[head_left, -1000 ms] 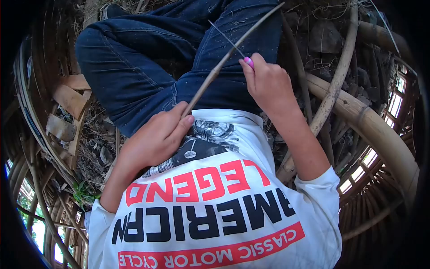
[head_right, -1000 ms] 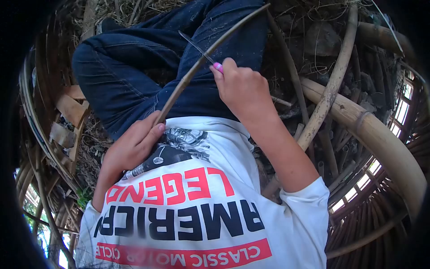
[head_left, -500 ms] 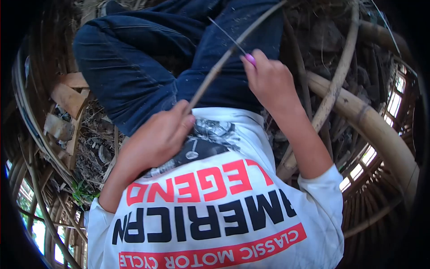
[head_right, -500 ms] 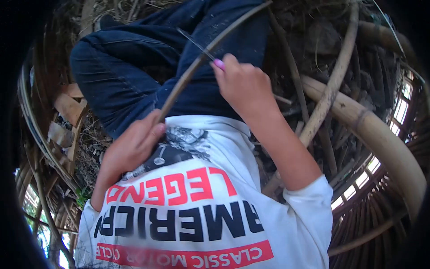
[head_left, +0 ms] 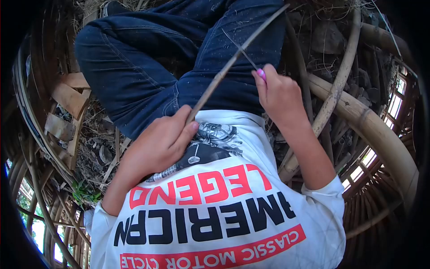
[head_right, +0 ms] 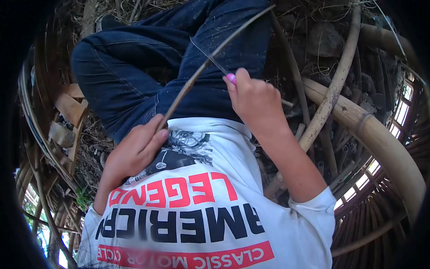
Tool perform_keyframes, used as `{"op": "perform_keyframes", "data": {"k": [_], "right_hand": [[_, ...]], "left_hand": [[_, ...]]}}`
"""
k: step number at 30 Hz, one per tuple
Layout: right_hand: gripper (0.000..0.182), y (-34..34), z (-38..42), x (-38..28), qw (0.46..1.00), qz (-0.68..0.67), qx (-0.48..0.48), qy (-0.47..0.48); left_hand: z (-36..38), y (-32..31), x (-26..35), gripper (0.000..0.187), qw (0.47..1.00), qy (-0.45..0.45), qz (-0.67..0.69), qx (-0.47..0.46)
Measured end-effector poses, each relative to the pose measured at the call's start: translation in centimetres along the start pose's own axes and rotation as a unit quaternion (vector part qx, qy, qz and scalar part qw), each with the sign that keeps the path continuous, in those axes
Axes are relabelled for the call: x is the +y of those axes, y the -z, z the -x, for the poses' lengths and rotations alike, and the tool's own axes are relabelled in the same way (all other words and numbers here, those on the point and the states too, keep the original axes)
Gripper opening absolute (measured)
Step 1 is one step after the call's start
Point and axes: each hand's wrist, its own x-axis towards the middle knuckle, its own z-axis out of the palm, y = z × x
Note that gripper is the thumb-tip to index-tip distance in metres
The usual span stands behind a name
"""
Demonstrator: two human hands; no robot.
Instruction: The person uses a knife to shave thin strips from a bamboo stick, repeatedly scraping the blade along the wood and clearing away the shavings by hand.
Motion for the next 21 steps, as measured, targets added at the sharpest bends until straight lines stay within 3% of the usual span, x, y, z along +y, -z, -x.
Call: {"op": "perform_keyframes", "data": {"k": [3,6,9,11,17,19,21], "right_hand": [[0.029,-0.1,-0.5,0.1,1.0,0.016,0.021,0.006],[0.029,0.1,0.0,-0.6,1.0,0.002,0.019,-0.007],[0.03,0.3,0.4,-0.1,1.0,0.011,-0.006,-0.013],[0.029,-0.4,-1.0,0.0,1.0,0.011,0.02,0.02],[0.03,0.2,0.5,0.2,1.0,0.009,-0.015,-0.014],[0.03,0.2,-0.7,0.0,0.999,0.023,0.024,0.024],[0.028,0.0,-1.3,-0.1,0.999,0.013,0.019,0.024]], "left_hand": [[-0.5,-0.8,0.3,0.027,1.0,0.008,0.005,-0.015],[0.1,-0.4,-0.5,0.027,0.999,-0.054,0.0,0.007],[0.1,-0.6,-0.1,0.028,0.999,-0.029,-0.03,0.015],[-0.3,-0.8,-0.5,0.027,0.999,-0.036,0.02,0.022],[0.0,0.1,-0.2,0.026,0.999,0.014,-0.016,-0.036],[-0.4,-0.8,-0.8,0.026,0.998,-0.06,-0.004,0.031],[-0.4,-1.0,-0.5,0.025,0.999,-0.036,0.004,0.026]]}}
